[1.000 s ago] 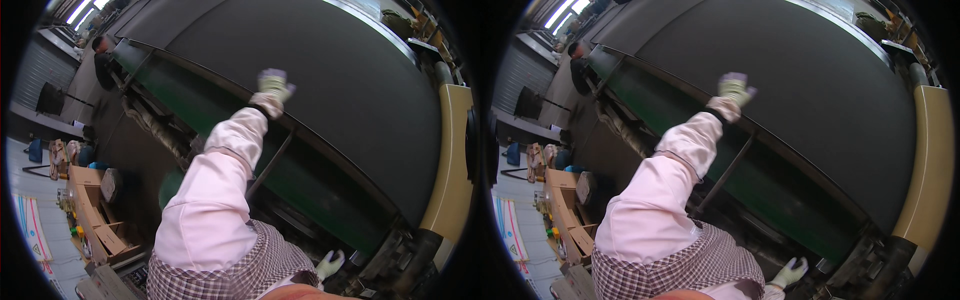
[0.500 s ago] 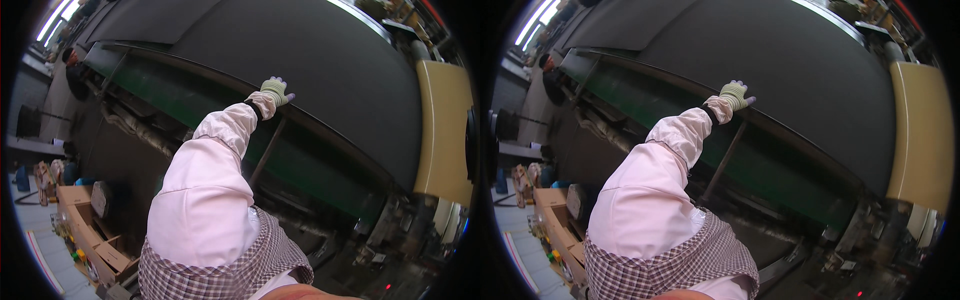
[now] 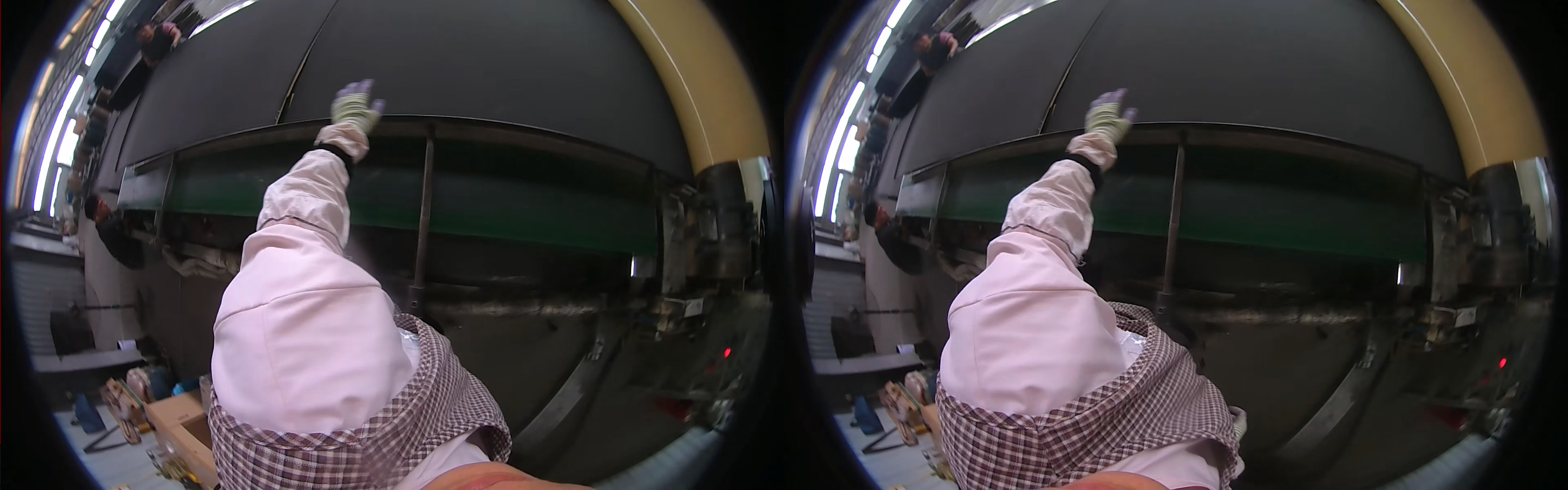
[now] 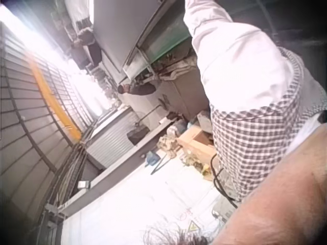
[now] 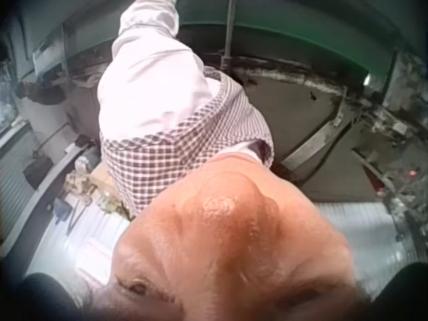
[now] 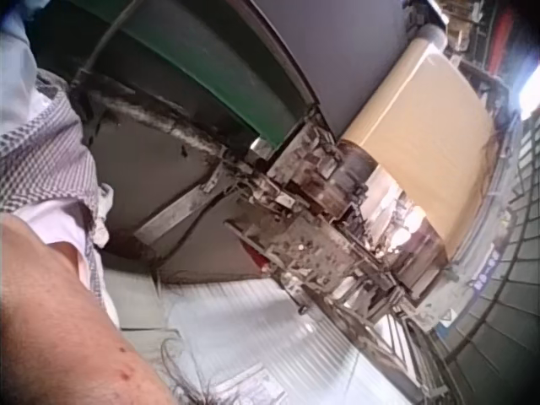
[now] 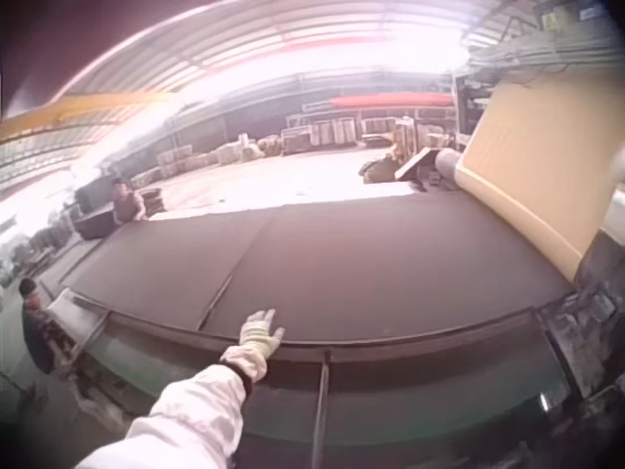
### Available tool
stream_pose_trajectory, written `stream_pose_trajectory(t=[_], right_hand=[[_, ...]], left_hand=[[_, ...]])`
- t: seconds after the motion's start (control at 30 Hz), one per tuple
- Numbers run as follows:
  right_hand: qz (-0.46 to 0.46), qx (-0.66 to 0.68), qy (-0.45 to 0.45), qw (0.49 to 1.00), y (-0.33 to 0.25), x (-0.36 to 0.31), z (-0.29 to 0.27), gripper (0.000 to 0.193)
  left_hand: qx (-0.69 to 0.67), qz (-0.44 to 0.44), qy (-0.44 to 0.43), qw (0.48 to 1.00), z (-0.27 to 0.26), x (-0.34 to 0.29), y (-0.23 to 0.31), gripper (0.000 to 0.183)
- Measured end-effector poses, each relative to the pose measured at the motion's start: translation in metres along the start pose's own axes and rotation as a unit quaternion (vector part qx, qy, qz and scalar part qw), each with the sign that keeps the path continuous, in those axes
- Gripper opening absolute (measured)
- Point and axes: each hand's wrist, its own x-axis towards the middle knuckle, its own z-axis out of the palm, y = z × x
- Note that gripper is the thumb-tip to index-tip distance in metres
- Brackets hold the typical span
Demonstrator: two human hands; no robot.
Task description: Feeding large black industrial sheets onto a conveyor belt for processing in a factory machine.
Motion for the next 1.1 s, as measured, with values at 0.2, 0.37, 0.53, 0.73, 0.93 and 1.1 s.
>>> stream_pose_trajectory(t=[0.2,0.37,0.53,0.73,0.93,1.1], right_hand=[[-0.22,-0.213,-0.006,0.952,0.01,-0.013,0.025,0.027],[-0.395,-0.119,0.03,0.911,0.019,-0.011,0.065,0.023],[-0.521,-0.191,0.106,0.825,0.065,-0.071,0.23,0.03],[-0.492,-0.221,0.172,0.824,0.056,-0.101,0.215,0.036],[-0.394,-0.215,0.215,0.867,0.117,-0.053,0.133,0.035],[-0.546,-0.217,0.2,0.784,0.056,-0.086,0.231,0.035]], left_hand=[[0.174,-0.186,-0.163,0.953,-0.084,0.051,-0.047,0.077],[0.097,-0.123,-0.241,0.958,-0.076,0.066,0.01,0.108],[0.03,0.015,-0.225,0.974,-0.051,0.095,-0.077,0.107],[-0.212,0.014,-0.072,0.975,-0.037,0.115,-0.183,0.057],[0.097,-0.145,-0.152,0.973,-0.051,0.062,-0.366,0.087],[0.035,0.021,-0.137,0.99,-0.03,0.083,-0.276,0.072]])
